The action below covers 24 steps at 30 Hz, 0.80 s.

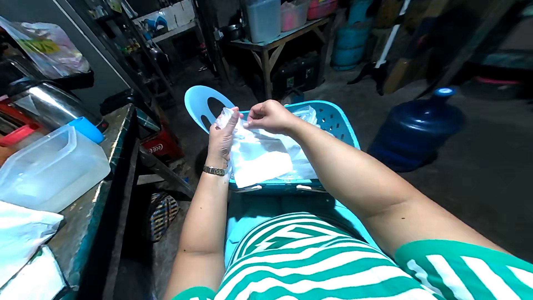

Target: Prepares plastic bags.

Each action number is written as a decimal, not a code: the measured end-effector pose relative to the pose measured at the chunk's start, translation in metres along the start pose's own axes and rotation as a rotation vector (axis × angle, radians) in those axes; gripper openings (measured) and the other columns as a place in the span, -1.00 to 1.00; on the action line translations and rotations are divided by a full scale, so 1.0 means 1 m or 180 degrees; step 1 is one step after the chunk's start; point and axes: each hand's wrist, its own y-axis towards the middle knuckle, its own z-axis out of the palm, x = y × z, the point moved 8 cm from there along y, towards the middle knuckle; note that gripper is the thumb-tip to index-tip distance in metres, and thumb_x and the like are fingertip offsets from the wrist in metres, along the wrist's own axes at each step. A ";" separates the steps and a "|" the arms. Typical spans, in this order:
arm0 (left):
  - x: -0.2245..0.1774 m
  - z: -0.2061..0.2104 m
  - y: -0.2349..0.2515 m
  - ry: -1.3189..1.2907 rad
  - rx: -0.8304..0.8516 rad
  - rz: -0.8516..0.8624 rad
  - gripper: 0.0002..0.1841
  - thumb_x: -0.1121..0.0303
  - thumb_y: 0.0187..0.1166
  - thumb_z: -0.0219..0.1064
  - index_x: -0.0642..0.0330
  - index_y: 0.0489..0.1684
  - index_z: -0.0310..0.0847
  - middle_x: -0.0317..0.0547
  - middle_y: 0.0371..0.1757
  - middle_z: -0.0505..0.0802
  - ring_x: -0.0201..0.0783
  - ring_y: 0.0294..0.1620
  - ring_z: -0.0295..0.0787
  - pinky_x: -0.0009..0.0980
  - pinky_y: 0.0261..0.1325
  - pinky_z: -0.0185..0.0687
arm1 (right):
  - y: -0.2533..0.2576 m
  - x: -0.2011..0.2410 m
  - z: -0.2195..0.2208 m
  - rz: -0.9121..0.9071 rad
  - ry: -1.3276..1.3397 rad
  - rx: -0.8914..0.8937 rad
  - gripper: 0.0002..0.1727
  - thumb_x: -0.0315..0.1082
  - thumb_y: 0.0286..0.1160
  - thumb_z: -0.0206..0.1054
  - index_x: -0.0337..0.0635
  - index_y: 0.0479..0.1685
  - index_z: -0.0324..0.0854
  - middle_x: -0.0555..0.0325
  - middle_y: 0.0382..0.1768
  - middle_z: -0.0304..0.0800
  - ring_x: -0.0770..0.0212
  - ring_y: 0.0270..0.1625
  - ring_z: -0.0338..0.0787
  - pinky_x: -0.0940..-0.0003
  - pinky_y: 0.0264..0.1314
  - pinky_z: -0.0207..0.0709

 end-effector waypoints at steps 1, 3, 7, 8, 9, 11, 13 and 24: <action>0.000 0.001 -0.001 -0.0024 0.0056 0.0036 -0.71 0.50 0.68 0.28 0.34 0.30 0.58 -0.18 -0.09 0.85 -0.45 -0.14 0.81 -0.48 -0.01 0.77 | 0.000 0.001 -0.001 0.0019 -0.0127 -0.0024 -0.82 -0.35 0.54 0.46 -0.34 -0.23 0.77 0.05 -0.33 0.79 0.28 -0.27 0.68 0.20 -0.03 0.54; 0.000 0.002 -0.003 0.0043 0.0045 -0.0013 -0.73 0.58 0.60 0.32 0.34 0.22 0.62 -0.19 -0.12 0.85 -0.46 -0.18 0.80 -0.50 -0.04 0.77 | -0.001 0.001 -0.005 0.0113 -0.0177 -0.0128 -0.80 -0.35 0.66 0.35 -0.33 -0.18 0.78 0.08 -0.30 0.81 0.32 -0.25 0.69 0.25 -0.01 0.54; -0.001 0.001 -0.007 0.0217 -0.0130 -0.0150 -0.89 0.45 0.64 0.35 0.26 -0.02 0.64 -0.27 -0.28 0.83 -0.49 -0.28 0.79 -0.50 -0.11 0.77 | -0.001 0.004 -0.007 0.0102 -0.0256 -0.0279 -0.78 -0.34 0.71 0.29 -0.30 -0.11 0.80 0.11 -0.28 0.83 0.33 -0.24 0.72 0.27 0.01 0.57; -0.003 0.002 -0.008 0.0156 -0.0100 -0.0145 -0.90 0.46 0.65 0.34 0.25 -0.02 0.63 -0.28 -0.28 0.83 -0.49 -0.29 0.80 -0.50 -0.11 0.78 | -0.001 0.004 -0.007 0.0101 -0.0270 -0.0318 -0.78 -0.34 0.71 0.29 -0.30 -0.10 0.79 0.09 -0.27 0.83 0.32 -0.23 0.73 0.26 0.02 0.58; -0.004 0.003 -0.010 0.0052 -0.0024 -0.0115 -0.92 0.48 0.66 0.32 0.24 -0.04 0.64 -0.28 -0.29 0.84 -0.49 -0.29 0.80 -0.50 -0.11 0.79 | -0.001 0.004 -0.009 0.0112 -0.0227 -0.0387 -0.78 -0.34 0.72 0.27 -0.31 -0.09 0.77 0.07 -0.27 0.82 0.30 -0.22 0.71 0.25 0.03 0.57; -0.007 0.006 -0.013 -0.0137 0.0226 -0.0048 -0.92 0.52 0.64 0.27 0.21 -0.04 0.62 -0.30 -0.28 0.85 -0.50 -0.27 0.80 -0.49 -0.10 0.79 | 0.000 0.000 -0.014 0.0199 0.0176 -0.0612 -0.78 -0.37 0.74 0.21 -0.36 -0.07 0.71 0.06 -0.25 0.77 0.32 -0.21 0.70 0.29 0.03 0.58; -0.009 0.009 -0.017 -0.0302 0.0509 0.0031 -0.82 0.55 0.56 0.27 0.20 0.04 0.63 -0.30 -0.20 0.88 -0.51 -0.17 0.83 -0.50 0.01 0.80 | -0.001 -0.007 -0.015 0.0395 0.1289 -0.0801 -0.79 -0.42 0.82 0.08 -0.38 -0.03 0.57 0.15 -0.26 0.69 0.43 -0.24 0.73 0.44 -0.02 0.68; -0.004 0.009 -0.011 -0.1353 0.0702 -0.0048 -0.69 0.37 0.75 0.04 -0.02 -0.39 0.69 -0.41 -0.51 0.74 -0.54 -0.44 0.70 -0.55 -0.23 0.70 | -0.017 0.019 0.021 0.0082 0.2163 0.1167 -0.76 -0.48 0.51 0.23 -0.03 -0.48 0.71 0.47 -0.51 0.81 0.60 -0.42 0.74 0.59 -0.25 0.67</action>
